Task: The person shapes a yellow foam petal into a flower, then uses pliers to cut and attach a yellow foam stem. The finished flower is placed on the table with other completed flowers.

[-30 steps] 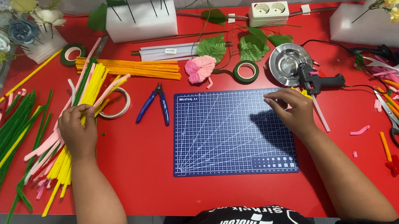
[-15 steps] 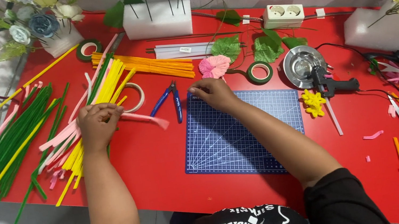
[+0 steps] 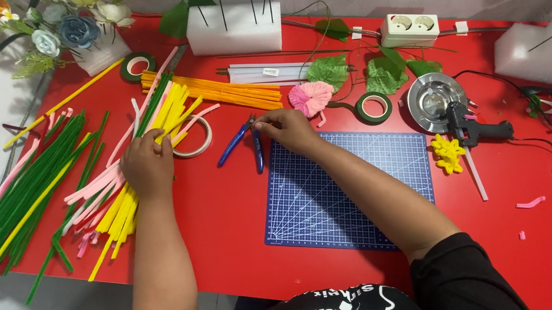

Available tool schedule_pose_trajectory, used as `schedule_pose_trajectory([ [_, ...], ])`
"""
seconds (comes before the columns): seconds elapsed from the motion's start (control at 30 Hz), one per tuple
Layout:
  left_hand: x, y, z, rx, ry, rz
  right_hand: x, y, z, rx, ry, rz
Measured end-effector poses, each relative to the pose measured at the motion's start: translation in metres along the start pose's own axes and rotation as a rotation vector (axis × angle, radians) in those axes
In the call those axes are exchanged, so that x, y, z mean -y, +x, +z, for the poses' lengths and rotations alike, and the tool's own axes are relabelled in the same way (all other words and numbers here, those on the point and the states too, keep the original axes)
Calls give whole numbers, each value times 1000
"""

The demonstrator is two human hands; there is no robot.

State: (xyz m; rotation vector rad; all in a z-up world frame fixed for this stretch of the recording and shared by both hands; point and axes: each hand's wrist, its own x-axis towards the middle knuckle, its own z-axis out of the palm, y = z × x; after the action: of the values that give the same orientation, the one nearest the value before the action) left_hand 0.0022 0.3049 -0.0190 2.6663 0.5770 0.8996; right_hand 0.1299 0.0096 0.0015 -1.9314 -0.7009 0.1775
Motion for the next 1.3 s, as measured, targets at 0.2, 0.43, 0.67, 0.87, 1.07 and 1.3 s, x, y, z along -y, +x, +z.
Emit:
schedule_pose_trajectory([
  [0.2,11,-1,1,-59,-212,36,-3,12,10,-41,64,-18],
  [0.43,-2,-2,-30,189,-356,0,9,15,62,0,244,-158],
  [0.67,4,-3,-27,268,-409,-102,3,24,99,77,6,-239],
  [0.87,27,-4,-14,214,-423,-38,5,23,31,-42,-206,-336],
  [1.07,11,-6,-25,123,-341,142,13,-27,-71,-148,-403,-273],
  [1.3,-100,-1,-70,382,-249,447,79,-116,-181,-51,-627,-93],
])
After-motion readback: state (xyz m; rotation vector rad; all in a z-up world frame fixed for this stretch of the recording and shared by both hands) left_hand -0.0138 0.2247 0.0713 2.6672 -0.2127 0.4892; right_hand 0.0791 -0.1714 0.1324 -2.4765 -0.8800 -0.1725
